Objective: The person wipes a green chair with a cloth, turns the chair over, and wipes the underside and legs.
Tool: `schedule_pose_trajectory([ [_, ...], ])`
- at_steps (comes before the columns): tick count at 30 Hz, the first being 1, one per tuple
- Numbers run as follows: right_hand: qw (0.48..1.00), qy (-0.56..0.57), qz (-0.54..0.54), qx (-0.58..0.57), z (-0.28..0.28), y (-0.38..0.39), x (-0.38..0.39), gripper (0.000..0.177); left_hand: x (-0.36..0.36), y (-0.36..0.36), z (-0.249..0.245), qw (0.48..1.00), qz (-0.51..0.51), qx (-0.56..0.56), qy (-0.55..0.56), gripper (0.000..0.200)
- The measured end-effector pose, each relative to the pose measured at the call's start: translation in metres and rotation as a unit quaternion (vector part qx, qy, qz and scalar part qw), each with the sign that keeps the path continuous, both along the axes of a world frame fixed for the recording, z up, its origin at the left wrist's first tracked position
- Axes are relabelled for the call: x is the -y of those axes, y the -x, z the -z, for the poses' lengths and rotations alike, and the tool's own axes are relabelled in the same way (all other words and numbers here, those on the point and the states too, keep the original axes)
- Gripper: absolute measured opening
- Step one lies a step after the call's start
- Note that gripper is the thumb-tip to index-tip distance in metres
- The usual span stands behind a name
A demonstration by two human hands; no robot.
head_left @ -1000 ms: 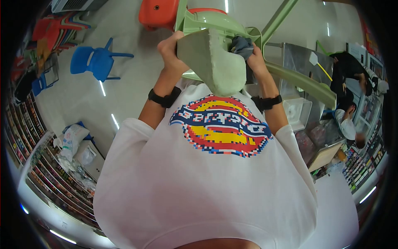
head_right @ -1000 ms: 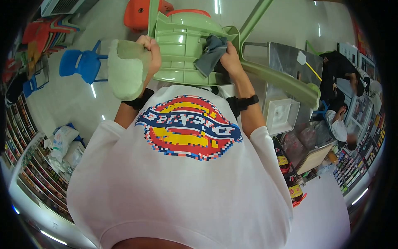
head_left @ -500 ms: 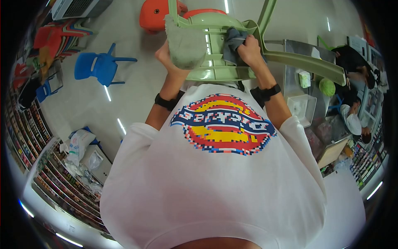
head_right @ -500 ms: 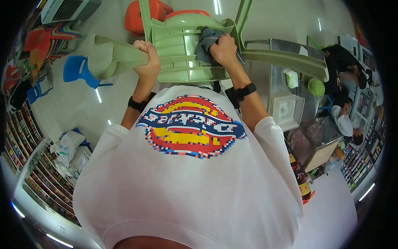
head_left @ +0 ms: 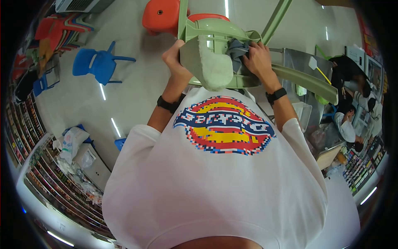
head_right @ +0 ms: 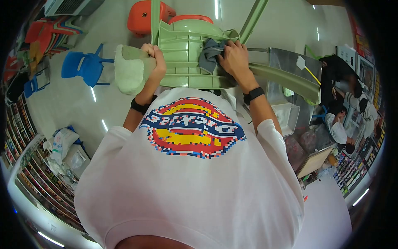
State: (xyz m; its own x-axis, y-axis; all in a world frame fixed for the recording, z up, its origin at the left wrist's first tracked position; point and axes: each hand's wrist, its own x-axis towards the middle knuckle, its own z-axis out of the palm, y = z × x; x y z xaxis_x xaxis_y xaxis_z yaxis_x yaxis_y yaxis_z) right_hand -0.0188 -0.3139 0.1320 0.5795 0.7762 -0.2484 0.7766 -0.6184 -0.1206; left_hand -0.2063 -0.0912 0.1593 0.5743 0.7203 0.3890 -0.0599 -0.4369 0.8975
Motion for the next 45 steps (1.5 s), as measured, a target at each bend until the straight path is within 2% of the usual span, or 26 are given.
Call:
schedule_pose_trajectory([
  [3,0.996,0.07,-0.05,0.021,-0.011,-0.005,0.006,0.041,-0.002,-0.001,-0.011,0.999,0.002,-0.023,-0.043,0.036],
  [4,0.996,0.071,-0.048,0.022,-0.012,-0.006,0.009,0.041,-0.003,-0.001,-0.014,0.999,0.004,-0.022,-0.041,0.036],
  [6,0.989,0.019,-0.113,0.094,-0.017,-0.007,0.013,0.047,-0.001,-0.002,-0.018,0.998,0.001,-0.033,-0.061,0.037],
  [10,0.99,0.056,-0.106,0.078,-0.022,-0.01,0.011,0.047,-0.001,-0.001,-0.023,0.997,0.017,-0.023,-0.07,0.037],
  [12,0.995,0.033,-0.058,0.072,-0.007,-0.012,0.015,0.046,0.001,0.0,-0.019,0.998,0.015,-0.029,-0.057,0.035],
  [16,0.998,0.016,-0.051,0.033,0.014,-0.005,0.02,0.046,-0.003,-0.009,-0.016,0.996,-0.009,-0.025,-0.083,0.033],
  [18,0.999,0.007,-0.023,0.023,0.021,-0.005,0.025,0.045,-0.008,-0.012,-0.014,0.997,0.03,0.003,-0.07,0.031],
  [20,1.0,0.015,-0.014,-0.006,0.03,-0.012,0.026,0.042,-0.008,-0.011,-0.018,0.998,0.037,-0.004,-0.049,0.031],
  [22,0.991,-0.018,0.054,-0.122,0.036,-0.014,0.027,0.043,-0.009,-0.012,-0.018,0.998,0.051,-0.009,-0.026,0.03],
  [23,0.991,-0.015,0.057,-0.121,0.039,-0.012,0.031,0.043,-0.009,-0.014,-0.016,0.998,0.065,0.009,-0.013,0.03],
  [24,0.957,-0.121,0.153,-0.212,0.038,-0.006,0.03,0.044,-0.009,-0.015,-0.015,0.997,0.077,0.027,-0.001,0.03],
  [25,0.895,-0.225,0.245,-0.298,0.028,0.005,0.021,0.045,-0.009,-0.016,-0.016,0.997,0.078,0.027,0.001,0.03],
  [26,0.895,-0.224,0.246,-0.298,0.016,0.016,0.017,0.045,-0.01,-0.016,-0.017,0.996,0.082,0.031,-0.014,0.03],
  [28,0.927,-0.138,0.271,-0.22,-0.042,0.036,-0.009,0.048,-0.012,-0.016,-0.017,0.995,0.086,0.036,-0.028,0.031],
  [29,0.917,-0.204,0.28,-0.196,-0.022,0.038,-0.006,0.045,-0.012,-0.016,-0.016,0.995,0.085,0.028,-0.03,0.032],
  [30,0.917,-0.204,0.281,-0.197,-0.009,0.037,-0.004,0.045,-0.012,-0.016,-0.015,0.996,0.085,0.02,-0.033,0.033],
  [32,0.945,-0.224,0.196,-0.134,0.014,0.031,0.003,0.042,-0.011,-0.012,-0.012,0.996,0.082,0.004,-0.023,0.034],
  [33,0.961,-0.231,0.137,-0.062,0.022,0.029,0.006,0.037,-0.01,-0.01,-0.014,0.997,0.08,-0.015,-0.013,0.035],
  [35,0.969,-0.209,0.126,-0.05,0.032,0.026,0.015,0.035,-0.01,-0.011,-0.018,0.996,0.077,-0.014,-0.037,0.035],
  [41,0.984,-0.148,0.097,0.011,0.0,0.028,0.007,0.034,-0.013,-0.008,-0.024,0.996,0.068,-0.021,-0.055,0.035],
  [45,0.99,-0.082,0.074,0.087,-0.003,0.025,0.007,0.038,-0.014,-0.005,-0.014,0.998,0.061,-0.011,-0.005,0.036],
])
